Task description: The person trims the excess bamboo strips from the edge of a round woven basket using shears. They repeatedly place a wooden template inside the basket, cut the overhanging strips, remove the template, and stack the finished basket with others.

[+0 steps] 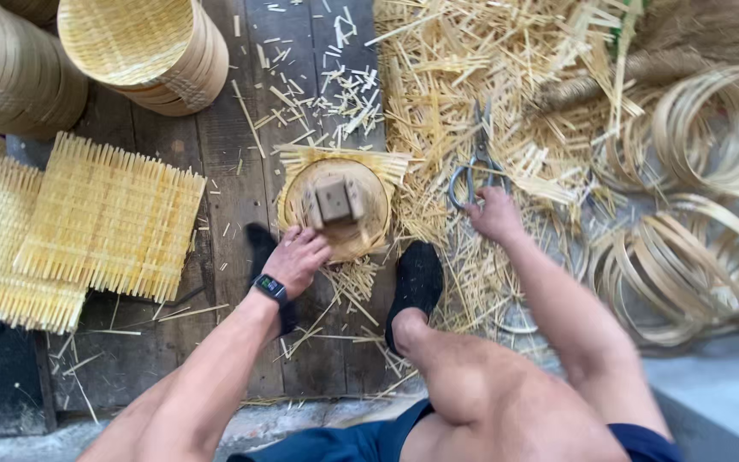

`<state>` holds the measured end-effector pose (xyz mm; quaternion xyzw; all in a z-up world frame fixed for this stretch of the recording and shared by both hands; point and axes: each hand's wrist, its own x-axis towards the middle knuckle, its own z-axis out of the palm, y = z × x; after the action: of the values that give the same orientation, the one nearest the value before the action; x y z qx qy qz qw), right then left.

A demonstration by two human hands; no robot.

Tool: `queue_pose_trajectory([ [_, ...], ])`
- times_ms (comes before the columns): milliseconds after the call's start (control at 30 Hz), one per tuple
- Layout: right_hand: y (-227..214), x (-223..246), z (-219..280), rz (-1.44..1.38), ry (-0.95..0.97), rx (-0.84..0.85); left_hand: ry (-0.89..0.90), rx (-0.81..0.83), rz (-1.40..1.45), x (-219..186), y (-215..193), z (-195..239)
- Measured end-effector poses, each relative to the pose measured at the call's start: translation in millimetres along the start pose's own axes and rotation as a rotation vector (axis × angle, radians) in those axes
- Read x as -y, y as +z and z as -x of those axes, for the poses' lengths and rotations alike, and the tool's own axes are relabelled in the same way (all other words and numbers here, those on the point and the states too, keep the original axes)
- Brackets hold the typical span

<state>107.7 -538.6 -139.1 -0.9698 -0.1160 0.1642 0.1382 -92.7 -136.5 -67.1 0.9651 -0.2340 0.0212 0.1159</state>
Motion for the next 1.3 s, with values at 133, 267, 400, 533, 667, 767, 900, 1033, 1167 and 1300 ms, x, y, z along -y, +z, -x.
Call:
queue_pose_trajectory([
  [133, 28, -2, -26, 0.126, -0.013, -0.242, -0.631, 0.150, 0.204, 2, 6, -1],
  [267, 7, 1, -38, -0.257, 0.549, 0.213, -1.189, -0.287, 0.303, -26, 28, -93],
  [400, -7, 15, -44, -0.287, 0.534, 0.191, -1.391, -0.111, 0.202, -26, 25, -135],
  [533, -15, 16, -28, -0.671, 0.662, 0.345, -0.997, -0.196, 0.204, -6, 1, -103],
  [667, -21, 14, 32, -1.275, 0.513, 0.533, -0.810, -0.338, 0.240, -2, 1, -90],
  [767, -29, 29, 69, -0.995, 0.484, 0.532, -0.805, -0.170, 0.173, 2, 12, -100],
  [900, -44, 60, 55, -0.303, 0.283, 0.507, -0.830, -0.236, 0.190, 4, 25, -105],
  [1033, -50, 91, 12, 0.112, -0.326, 0.055, -0.897, -0.174, 0.217, -18, 34, -111],
  [1167, -34, 106, -17, 0.402, -0.274, 0.137, -0.857, -0.095, 0.270, -31, 35, -115],
  [1300, -41, 95, -30, 0.504, -0.174, 0.346, -0.775, -0.029, 0.294, -19, 30, -112],
])
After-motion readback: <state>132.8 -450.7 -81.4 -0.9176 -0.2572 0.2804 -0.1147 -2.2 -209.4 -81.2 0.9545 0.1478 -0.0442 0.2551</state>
